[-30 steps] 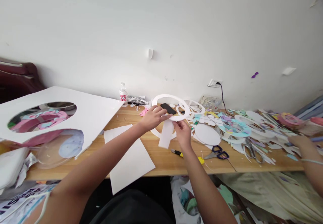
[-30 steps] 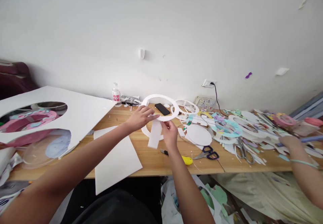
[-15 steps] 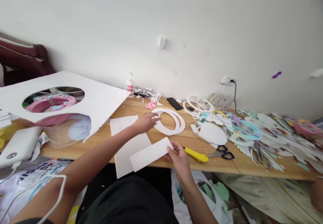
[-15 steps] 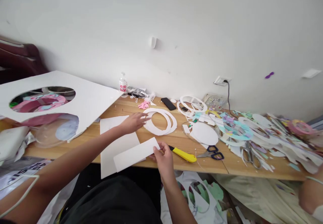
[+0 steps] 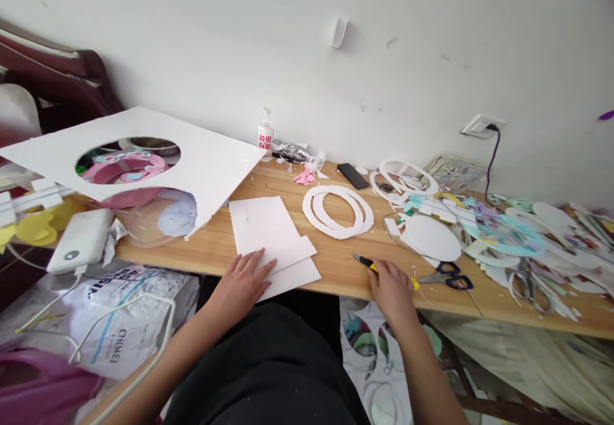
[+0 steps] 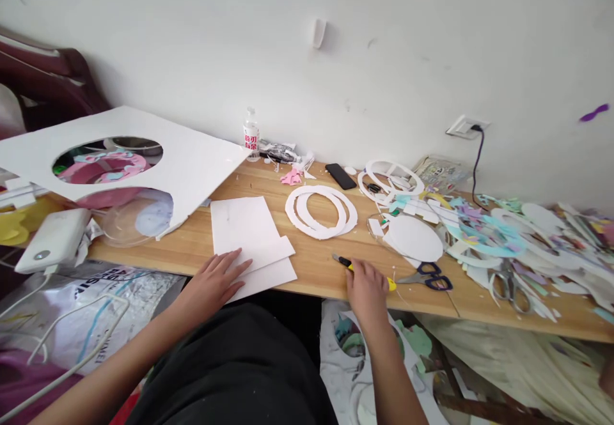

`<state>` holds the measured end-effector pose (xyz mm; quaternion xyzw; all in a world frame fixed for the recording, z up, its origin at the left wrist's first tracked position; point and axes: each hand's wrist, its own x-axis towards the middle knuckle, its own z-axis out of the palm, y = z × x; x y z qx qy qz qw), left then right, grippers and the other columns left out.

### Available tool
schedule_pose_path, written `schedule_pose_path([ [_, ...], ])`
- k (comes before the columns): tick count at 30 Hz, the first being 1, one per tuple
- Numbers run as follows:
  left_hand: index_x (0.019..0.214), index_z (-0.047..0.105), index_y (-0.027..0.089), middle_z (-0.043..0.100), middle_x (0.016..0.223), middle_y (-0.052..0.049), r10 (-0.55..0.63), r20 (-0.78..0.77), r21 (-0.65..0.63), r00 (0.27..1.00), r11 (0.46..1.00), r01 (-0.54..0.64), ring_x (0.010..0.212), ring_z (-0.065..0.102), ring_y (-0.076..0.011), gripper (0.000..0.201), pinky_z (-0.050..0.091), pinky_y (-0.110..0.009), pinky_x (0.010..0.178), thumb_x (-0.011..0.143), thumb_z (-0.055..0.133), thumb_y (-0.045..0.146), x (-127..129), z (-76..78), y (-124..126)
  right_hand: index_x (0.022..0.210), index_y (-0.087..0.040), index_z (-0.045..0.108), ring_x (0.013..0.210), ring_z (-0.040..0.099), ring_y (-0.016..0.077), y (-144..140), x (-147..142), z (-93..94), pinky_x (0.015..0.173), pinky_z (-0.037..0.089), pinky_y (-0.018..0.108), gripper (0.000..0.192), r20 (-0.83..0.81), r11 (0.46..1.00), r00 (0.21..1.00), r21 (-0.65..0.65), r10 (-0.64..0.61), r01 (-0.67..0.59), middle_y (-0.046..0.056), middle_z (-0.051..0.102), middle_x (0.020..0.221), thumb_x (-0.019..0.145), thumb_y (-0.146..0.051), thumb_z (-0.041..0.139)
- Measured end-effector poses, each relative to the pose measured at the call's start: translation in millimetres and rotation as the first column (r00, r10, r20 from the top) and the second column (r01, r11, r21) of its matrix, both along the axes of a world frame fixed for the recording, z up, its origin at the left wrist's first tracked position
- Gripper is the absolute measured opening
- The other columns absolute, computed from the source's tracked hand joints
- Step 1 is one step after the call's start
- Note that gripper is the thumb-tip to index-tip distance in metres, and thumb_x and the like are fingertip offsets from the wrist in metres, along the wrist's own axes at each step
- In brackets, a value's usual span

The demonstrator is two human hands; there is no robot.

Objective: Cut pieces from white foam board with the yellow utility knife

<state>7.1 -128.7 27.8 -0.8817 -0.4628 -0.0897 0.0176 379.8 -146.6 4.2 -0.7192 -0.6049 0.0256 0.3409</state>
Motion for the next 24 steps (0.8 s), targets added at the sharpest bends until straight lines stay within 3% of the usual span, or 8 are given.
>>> schedule_pose_path([
  [4, 0.133, 0.060, 0.027, 0.057, 0.141, -0.014, 0.037, 0.005, 0.025, 0.999, 0.999, -0.037, 0.123, 0.056, -0.0309, 0.039, 0.045, -0.047, 0.102, 0.096, 0.051, 0.024, 5.0, -2.3, -3.3, 0.112, -0.021, 0.066, 0.098, 0.059, 0.0315, -19.4, 4.0, -1.7, 0.088, 0.049, 0.051, 0.044, 0.093, 0.992, 0.989, -0.053, 0.116, -0.111, 0.015, 0.062, 0.099, 0.094, -0.049, 0.038],
  [7, 0.133, 0.060, 0.026, 0.054, 0.144, -0.014, 0.046, 0.012, 0.038, 0.999, 0.998, -0.047, 0.127, 0.052, -0.0328, 0.039, 0.042, -0.052, 0.105, 0.095, 0.052, 0.024, 10.5, 1.7, -4.3, 0.134, -0.023, 0.054, 0.106, 0.061, 0.0236, -31.1, -28.1, 9.1, 0.089, 0.053, 0.037, 0.044, 0.092, 0.955, 0.953, -0.106, 0.287, -0.277, 0.011, 0.062, 0.114, 0.100, -0.042, 0.033],
  [11, 0.136, 0.057, 0.024, 0.050, 0.149, -0.010, 0.033, 0.045, 0.045, 0.998, 0.998, -0.035, 0.137, 0.043, -0.0311, 0.039, 0.036, -0.053, 0.111, 0.098, 0.047, 0.026, 25.5, 6.8, -2.4, 0.145, -0.021, 0.042, 0.110, 0.062, 0.0199, -27.6, -85.7, 26.3, 0.093, 0.051, 0.034, 0.046, 0.007, 0.841, 0.869, -0.255, 0.495, -0.477, 0.011, 0.062, 0.121, 0.103, -0.033, 0.027],
  [16, 0.136, 0.056, 0.020, 0.054, 0.147, -0.007, -0.016, 0.050, 0.022, 0.999, 1.000, 0.015, 0.134, 0.048, -0.0280, 0.039, 0.037, -0.050, 0.111, 0.099, 0.044, 0.026, 47.1, -0.7, 2.4, 0.147, -0.016, 0.039, 0.112, 0.062, 0.0201, 4.6, -127.5, 38.6, 0.093, 0.049, 0.030, 0.047, 0.085, 0.799, 0.871, -0.450, 0.484, -0.400, 0.014, 0.062, 0.128, 0.102, -0.022, 0.026],
  [24, 0.137, 0.056, 0.020, 0.055, 0.145, -0.006, -0.047, 0.056, 0.000, 0.997, 0.999, 0.047, 0.131, 0.051, -0.0288, 0.042, 0.043, -0.046, 0.104, 0.096, 0.046, 0.014, 47.3, -12.8, 10.1, 0.148, -0.022, 0.039, 0.110, 0.063, 0.0215, 26.7, -143.3, 52.6, 0.089, 0.046, 0.028, 0.050, 0.168, 0.752, 0.837, -0.555, 0.521, -0.356, 0.013, 0.064, 0.123, 0.099, -0.016, 0.034],
])
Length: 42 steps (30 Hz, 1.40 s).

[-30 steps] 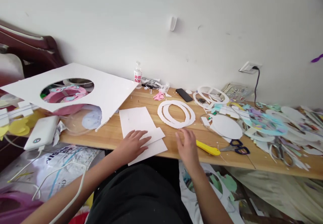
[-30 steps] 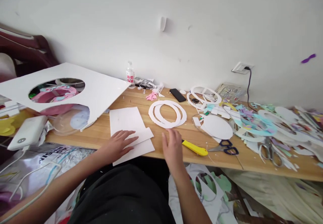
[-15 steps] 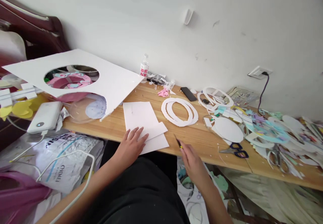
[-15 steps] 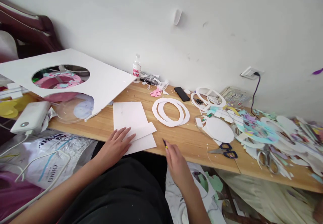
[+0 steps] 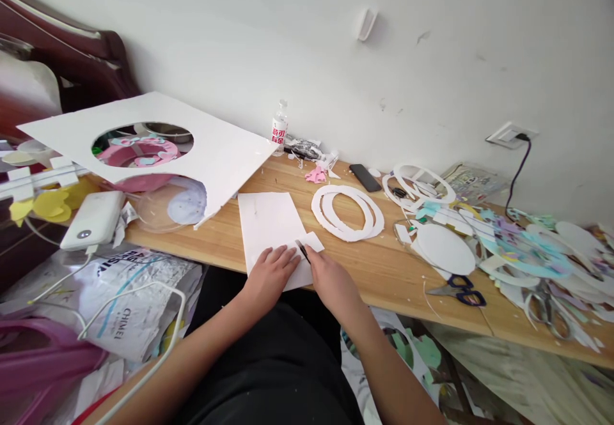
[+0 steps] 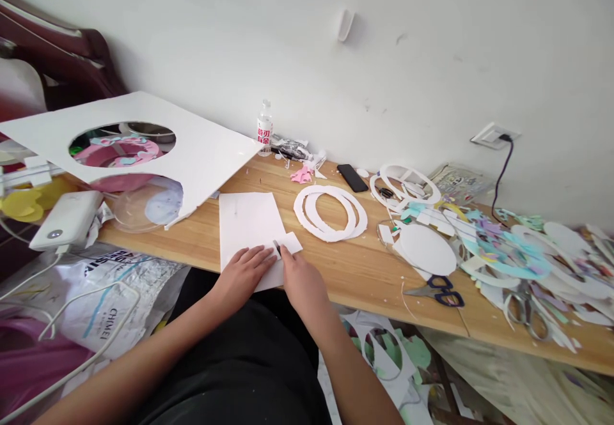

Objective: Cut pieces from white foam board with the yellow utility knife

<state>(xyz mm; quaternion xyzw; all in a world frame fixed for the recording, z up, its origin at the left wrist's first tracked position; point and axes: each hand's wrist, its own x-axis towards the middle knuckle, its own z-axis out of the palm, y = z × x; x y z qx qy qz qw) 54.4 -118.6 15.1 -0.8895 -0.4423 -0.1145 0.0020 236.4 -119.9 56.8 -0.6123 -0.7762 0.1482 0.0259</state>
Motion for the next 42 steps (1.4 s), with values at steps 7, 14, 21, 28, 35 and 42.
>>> schedule_pose_path([
  [7, 0.136, 0.056, 0.021, 0.056, 0.144, -0.006, -0.008, 0.072, -0.015, 0.997, 1.000, 0.009, 0.131, 0.049, -0.0289, 0.041, 0.042, -0.046, 0.104, 0.097, 0.047, 0.015, -2.2, -3.4, 1.8, 0.150, -0.024, 0.034, 0.094, 0.067, 0.0225, 2.3, -8.8, 1.6, 0.074, 0.046, 0.028, 0.055, 0.117, 0.999, 0.993, -0.042, -0.005, 0.010, 0.013, 0.064, 0.118, 0.096, -0.015, 0.036],
  [14, 0.134, 0.059, 0.023, 0.056, 0.141, -0.012, 0.021, 0.123, -0.043, 0.992, 0.999, -0.015, 0.133, 0.045, -0.0325, 0.042, 0.041, -0.049, 0.107, 0.094, 0.051, 0.014, -4.5, -5.7, 2.0, 0.151, -0.024, 0.033, 0.093, 0.067, 0.0212, 1.6, -12.7, 6.3, 0.072, 0.045, 0.026, 0.059, 0.187, 0.999, 0.982, -0.045, 0.021, -0.013, 0.011, 0.064, 0.117, 0.094, -0.011, 0.039],
  [21, 0.133, 0.061, 0.028, 0.047, 0.140, -0.017, 0.087, 0.191, -0.088, 0.978, 0.994, -0.072, 0.130, 0.044, -0.0333, 0.048, 0.041, -0.050, 0.109, 0.090, 0.055, 0.009, -4.5, -7.0, 2.0, 0.152, -0.023, 0.032, 0.088, 0.068, 0.0212, -1.6, -18.1, 6.9, 0.069, 0.047, 0.027, 0.058, 0.245, 0.999, 0.969, -0.042, 0.025, -0.016, 0.012, 0.063, 0.118, 0.095, -0.011, 0.035],
  [28, 0.129, 0.063, 0.029, 0.050, 0.136, -0.014, 0.051, 0.291, -0.071, 0.955, 0.997, -0.032, 0.127, 0.047, -0.0317, 0.045, 0.043, -0.052, 0.108, 0.089, 0.056, 0.009, -6.4, -10.5, 5.1, 0.152, -0.021, 0.032, 0.084, 0.069, 0.0217, -3.0, -22.7, 10.0, 0.068, 0.049, 0.029, 0.058, 0.278, 0.999, 0.960, -0.043, 0.031, -0.019, 0.013, 0.063, 0.116, 0.095, -0.010, 0.033],
  [35, 0.110, 0.060, 0.015, 0.061, 0.126, -0.016, 0.090, 0.402, -0.078, 0.911, 0.995, -0.064, 0.120, 0.055, -0.0294, 0.018, 0.050, -0.050, 0.102, 0.094, 0.055, 0.020, -6.6, -14.9, 9.3, 0.152, -0.020, 0.030, 0.085, 0.068, 0.0199, -4.6, -30.6, 13.8, 0.069, 0.050, 0.027, 0.059, 0.319, 0.999, 0.948, -0.047, 0.026, -0.012, 0.015, 0.062, 0.116, 0.094, -0.007, 0.030],
  [42, 0.097, 0.058, 0.016, 0.064, 0.123, -0.017, 0.109, 0.434, -0.082, 0.894, 0.993, -0.081, 0.119, 0.057, -0.0296, 0.007, 0.052, -0.049, 0.099, 0.092, 0.059, 0.021, -5.9, -15.1, 10.6, 0.153, -0.019, 0.029, 0.084, 0.069, 0.0197, -10.8, -35.6, 18.7, 0.071, 0.052, 0.027, 0.060, 0.358, 0.998, 0.934, -0.067, 0.024, 0.000, 0.016, 0.061, 0.117, 0.095, -0.005, 0.028],
])
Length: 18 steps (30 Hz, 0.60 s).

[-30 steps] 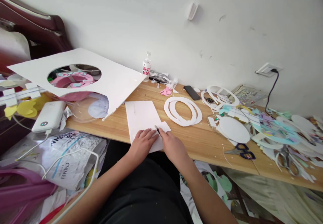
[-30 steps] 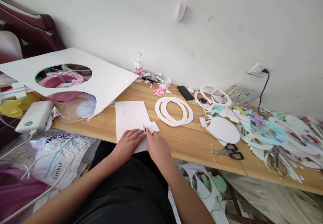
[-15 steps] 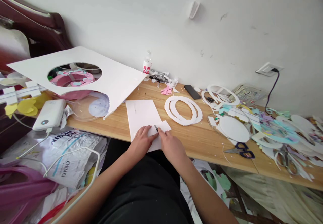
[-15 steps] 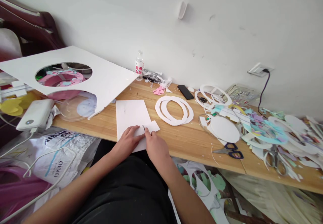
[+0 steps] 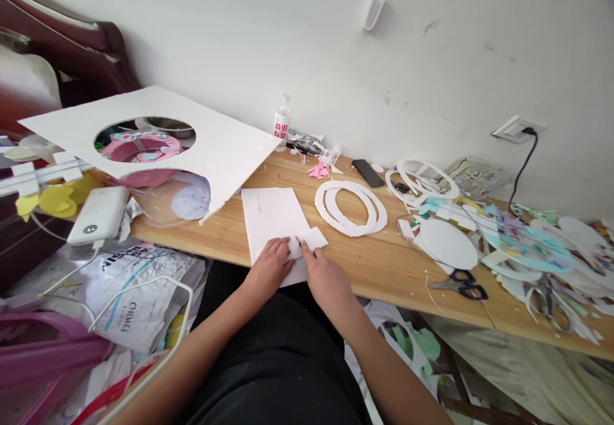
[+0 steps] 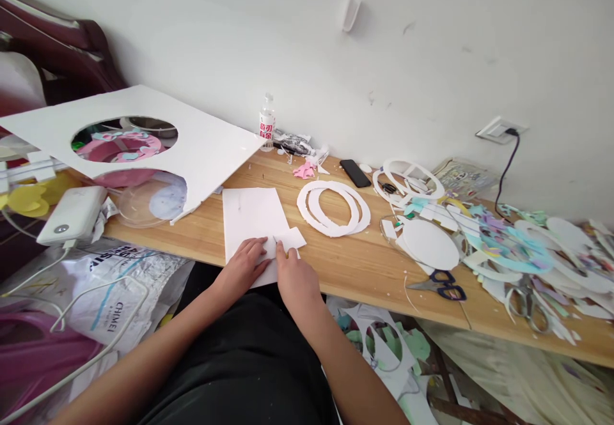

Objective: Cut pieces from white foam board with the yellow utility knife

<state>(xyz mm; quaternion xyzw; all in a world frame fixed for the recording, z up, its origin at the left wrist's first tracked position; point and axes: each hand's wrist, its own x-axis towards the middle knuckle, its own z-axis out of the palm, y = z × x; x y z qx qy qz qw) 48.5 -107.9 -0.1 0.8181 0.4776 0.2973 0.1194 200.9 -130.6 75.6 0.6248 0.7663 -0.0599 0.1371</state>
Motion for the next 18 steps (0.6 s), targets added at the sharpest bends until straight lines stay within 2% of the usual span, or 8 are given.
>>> schedule_pose_path([
  [7, 0.096, 0.057, 0.014, 0.064, 0.124, -0.018, -0.002, -0.013, -0.011, 1.000, 1.000, 0.002, 0.119, 0.057, -0.0304, 0.009, 0.051, -0.046, 0.100, 0.090, 0.062, 0.019, 0.2, 2.0, -0.8, 0.154, -0.018, 0.027, 0.082, 0.069, 0.0206, -6.3, 2.0, -2.1, 0.068, 0.053, 0.029, 0.062, 0.023, 1.000, 1.000, -0.006, -0.002, 0.003, 0.016, 0.061, 0.115, 0.094, -0.003, 0.028],
  [18, 0.088, 0.056, 0.017, 0.063, 0.124, -0.016, -0.007, -0.022, -0.008, 1.000, 1.000, 0.007, 0.122, 0.055, -0.0290, 0.006, 0.051, -0.047, 0.101, 0.093, 0.056, 0.021, 0.4, 2.3, -0.3, 0.154, -0.018, 0.025, 0.080, 0.069, 0.0201, -23.5, 6.7, -6.8, 0.063, 0.052, 0.026, 0.062, 0.042, 0.999, 0.999, -0.019, -0.027, 0.028, 0.015, 0.062, 0.109, 0.094, -0.005, 0.031],
])
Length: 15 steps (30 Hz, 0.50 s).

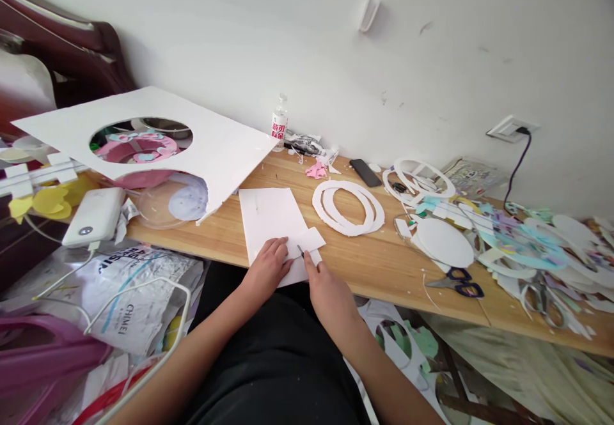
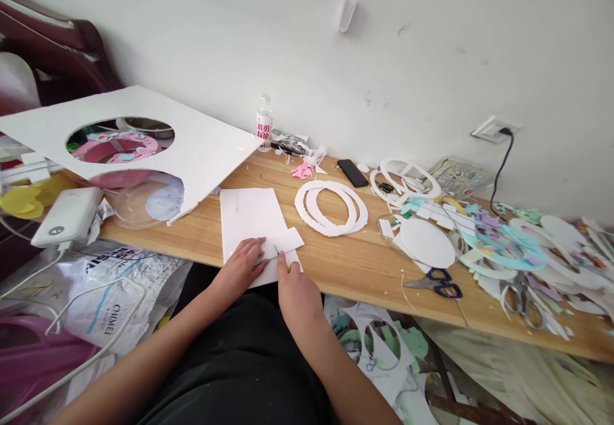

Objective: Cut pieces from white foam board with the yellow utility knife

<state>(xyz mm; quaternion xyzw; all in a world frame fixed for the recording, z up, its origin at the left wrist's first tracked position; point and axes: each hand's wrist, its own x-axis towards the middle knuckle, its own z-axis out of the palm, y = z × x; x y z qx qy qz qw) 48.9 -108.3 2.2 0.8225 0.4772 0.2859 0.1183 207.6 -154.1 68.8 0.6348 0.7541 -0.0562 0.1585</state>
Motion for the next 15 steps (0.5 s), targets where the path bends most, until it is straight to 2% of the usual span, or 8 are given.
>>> schedule_pose_path([
  [8, 0.084, 0.057, 0.018, 0.063, 0.127, -0.015, -0.010, -0.017, 0.002, 1.000, 1.000, 0.010, 0.121, 0.055, -0.0287, 0.011, 0.051, -0.049, 0.101, 0.094, 0.053, 0.021, -0.1, 0.7, -0.6, 0.155, -0.019, 0.025, 0.084, 0.069, 0.0199, -6.5, 4.9, -4.0, 0.065, 0.051, 0.025, 0.062, -0.014, 1.000, 1.000, -0.009, -0.015, 0.015, 0.014, 0.062, 0.110, 0.094, -0.005, 0.032],
  [15, 0.083, 0.058, 0.018, 0.064, 0.127, -0.015, -0.012, -0.027, 0.008, 1.000, 1.000, 0.012, 0.120, 0.055, -0.0281, 0.011, 0.052, -0.047, 0.100, 0.093, 0.055, 0.020, -1.0, 1.9, 0.0, 0.154, -0.019, 0.027, 0.080, 0.070, 0.0199, -11.7, 6.1, -2.4, 0.065, 0.053, 0.026, 0.061, -0.005, 0.999, 1.000, -0.024, -0.023, 0.023, 0.015, 0.062, 0.110, 0.095, -0.005, 0.032],
])
